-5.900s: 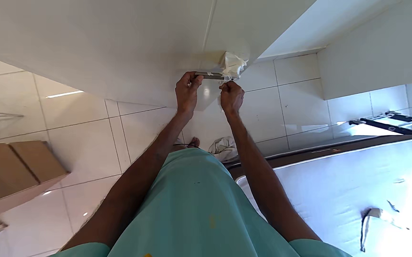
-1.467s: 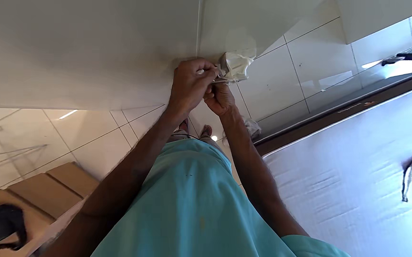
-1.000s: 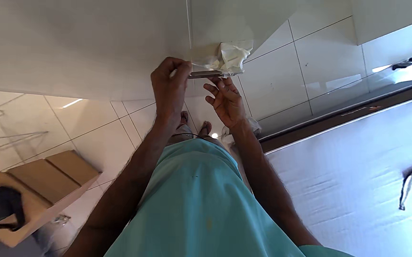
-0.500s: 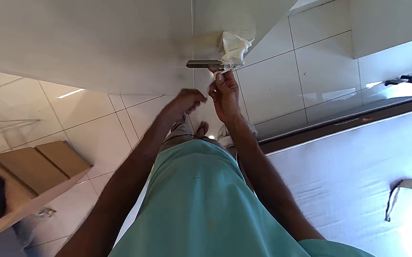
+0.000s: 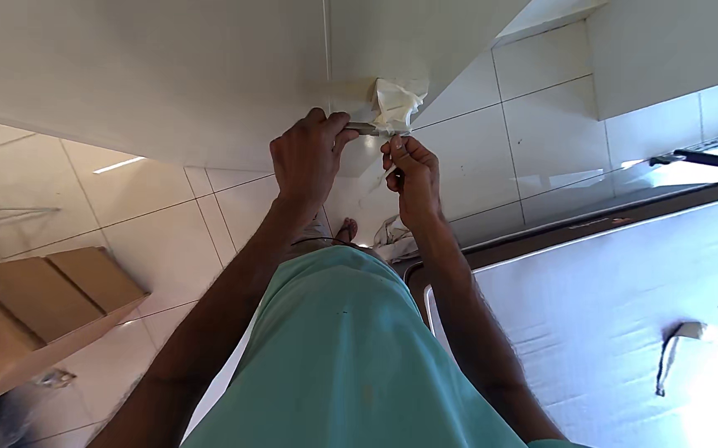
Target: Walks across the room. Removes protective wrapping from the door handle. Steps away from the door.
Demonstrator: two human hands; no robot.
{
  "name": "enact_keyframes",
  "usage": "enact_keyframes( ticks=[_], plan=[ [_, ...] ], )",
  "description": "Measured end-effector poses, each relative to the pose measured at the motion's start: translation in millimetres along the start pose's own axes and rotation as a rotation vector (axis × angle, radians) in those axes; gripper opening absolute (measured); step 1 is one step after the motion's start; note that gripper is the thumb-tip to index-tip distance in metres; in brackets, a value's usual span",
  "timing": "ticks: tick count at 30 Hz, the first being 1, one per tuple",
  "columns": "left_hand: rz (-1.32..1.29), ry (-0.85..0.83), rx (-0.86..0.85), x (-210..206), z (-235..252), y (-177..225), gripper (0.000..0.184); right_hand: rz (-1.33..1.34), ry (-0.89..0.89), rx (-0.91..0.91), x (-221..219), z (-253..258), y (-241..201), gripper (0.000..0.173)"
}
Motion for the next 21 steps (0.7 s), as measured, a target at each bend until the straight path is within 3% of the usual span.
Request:
enact_keyframes(
  ticks=[5, 10, 15, 19, 21],
  plan=[
    [0.083, 0.042, -0.022, -5, 2, 5, 0.029, -0.054, 0.059, -0.028, -10, -18, -14, 0.023],
    [0.019, -0.084, 0.083, -8, 3, 3, 0.025, -0.064, 0.097, -0.051, -16, -24, -15, 0.022],
    [0.011, -0.030, 0.069, -14, 6, 0, 0.026, -0.377, 0.066, 0.129, -5, -3, -2, 0.020],
    [-0.004, -0.066, 0.050, -9, 21, -1, 0.026, -0.308, 0.098, 0.061, -15, -5, -22, 0.021],
    [0.004, -0.103, 0.029, -10, 15, -2, 0.026, -0.350, 0.077, 0.072, -8, 0, -9, 0.022]
  ],
)
Point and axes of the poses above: each hand's wrist, its own z-axis towards the middle knuckle, its own x-axis out of the back of the hand, y = z × x, the point moved 1 cm from there along z, towards the middle knuckle, and after that the axes turned 3 degrees about -x, right-handed, at the moved point
